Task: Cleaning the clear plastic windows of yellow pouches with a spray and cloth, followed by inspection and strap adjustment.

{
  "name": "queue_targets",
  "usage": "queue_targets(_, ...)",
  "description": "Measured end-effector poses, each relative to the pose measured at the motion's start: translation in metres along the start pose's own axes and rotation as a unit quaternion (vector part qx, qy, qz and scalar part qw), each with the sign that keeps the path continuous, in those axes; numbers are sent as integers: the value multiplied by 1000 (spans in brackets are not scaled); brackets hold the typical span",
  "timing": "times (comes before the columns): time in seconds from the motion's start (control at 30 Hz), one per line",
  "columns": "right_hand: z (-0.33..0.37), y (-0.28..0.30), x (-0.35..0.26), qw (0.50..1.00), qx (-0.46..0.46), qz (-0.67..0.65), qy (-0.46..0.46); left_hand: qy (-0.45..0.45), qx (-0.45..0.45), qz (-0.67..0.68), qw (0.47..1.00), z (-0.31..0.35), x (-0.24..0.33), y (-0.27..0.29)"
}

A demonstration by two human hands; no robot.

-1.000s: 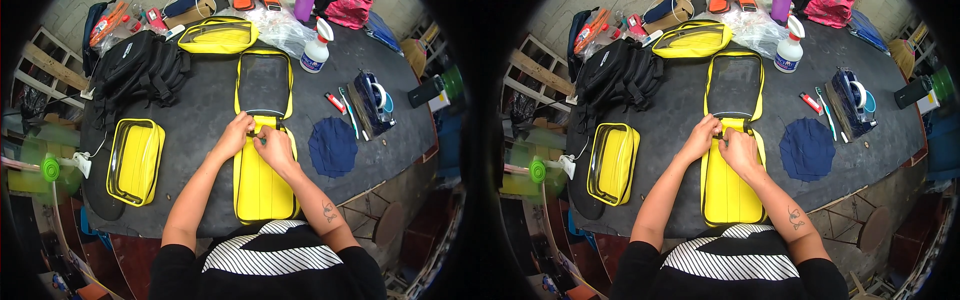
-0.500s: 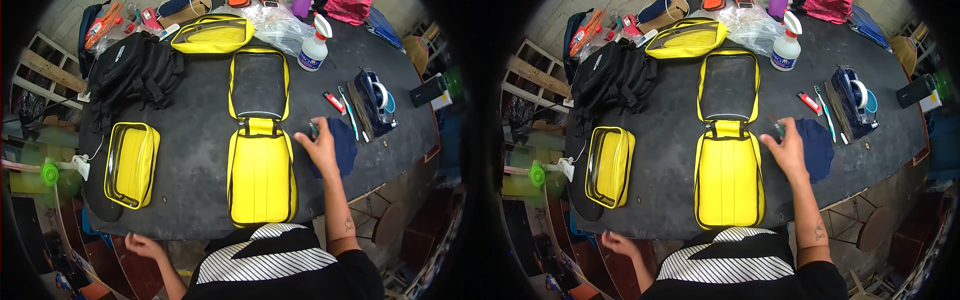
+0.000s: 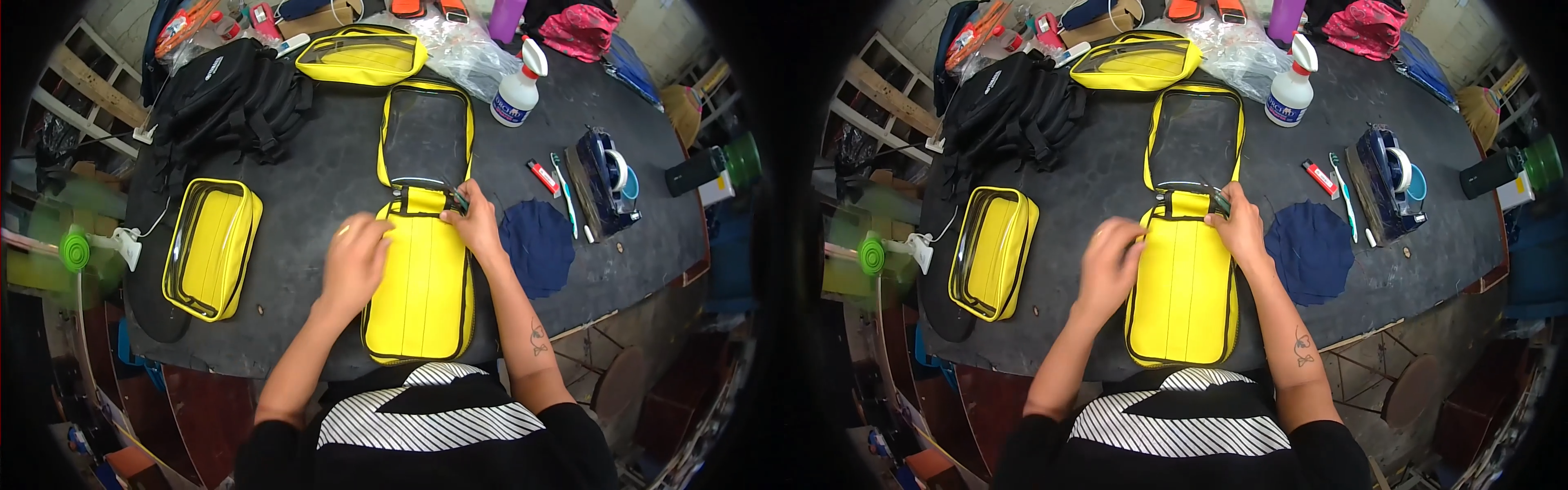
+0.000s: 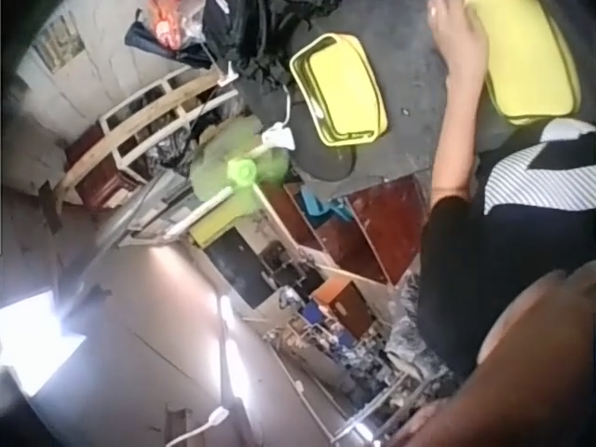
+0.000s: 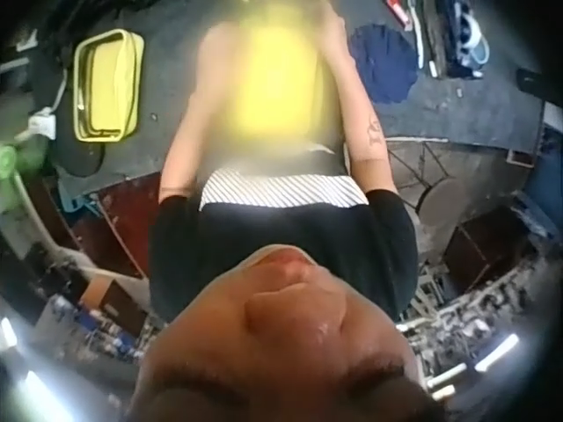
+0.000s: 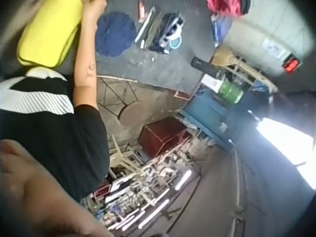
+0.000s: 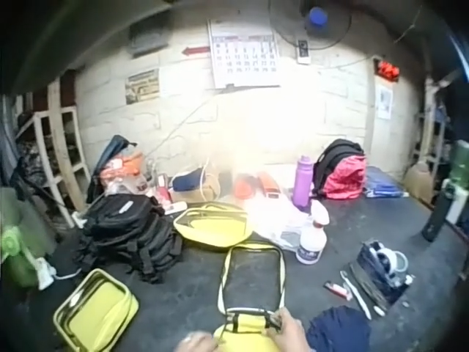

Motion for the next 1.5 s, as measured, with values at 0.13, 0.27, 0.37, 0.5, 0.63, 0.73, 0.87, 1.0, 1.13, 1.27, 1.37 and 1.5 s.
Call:
queue_targets(0.13,-4,-8,-3,1000,-9,21,-20,35,-47,-17,998,-33,-48,-66)
queue_targets(0.27,-1,-8,10,1000,-7,-13,26,117,-79,-36,989,-44,-64,-88)
queue_targets(0.37,-1,-7,3,1000,-3,10,15,110,-112,-88,984,-52,-63,-91)
queue_targets(0.5,-10,-11,-1,998,20,56,-7,57,-97,-113,987,-48,-71,-93)
queue_targets(0.63,-27,-6,-12,989,-56,116,-69,106,-171,55,978,-55,-72,-75)
queue_targets(0.73,-30,-5,-16,982,-101,141,-80,90,-200,63,974,-58,-79,-77)
queue_targets(0.87,-33,-5,-15,980,-118,132,-93,158,-239,91,954,-69,-94,-85)
queue_targets(1.0,-35,-4,-15,978,-124,132,-109,177,-286,145,930,-76,-103,-82)
queue_targets(1.13,-35,-4,-18,977,-116,140,-112,45,-226,126,965,-68,-86,-64)
queue_targets(1.27,-36,-3,-18,976,-120,146,-107,-151,-186,-23,971,-55,-68,-64)
queue_targets(1.37,-36,-4,-17,975,-128,140,-116,-150,-160,-14,976,-51,-79,-70)
queue_targets(1.5,-34,-6,-6,983,-104,123,-87,-145,-121,12,982,-50,-87,-75)
Point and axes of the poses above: each hand's wrist, its own z-axis away from the middle knuckle, its own y-axis out of the back of the hand, x = y × z, the point moved 1 cm from there along -z, towards the middle knuckle, and after that the axes turned 8 degrees about x, right-handed, at the moved point
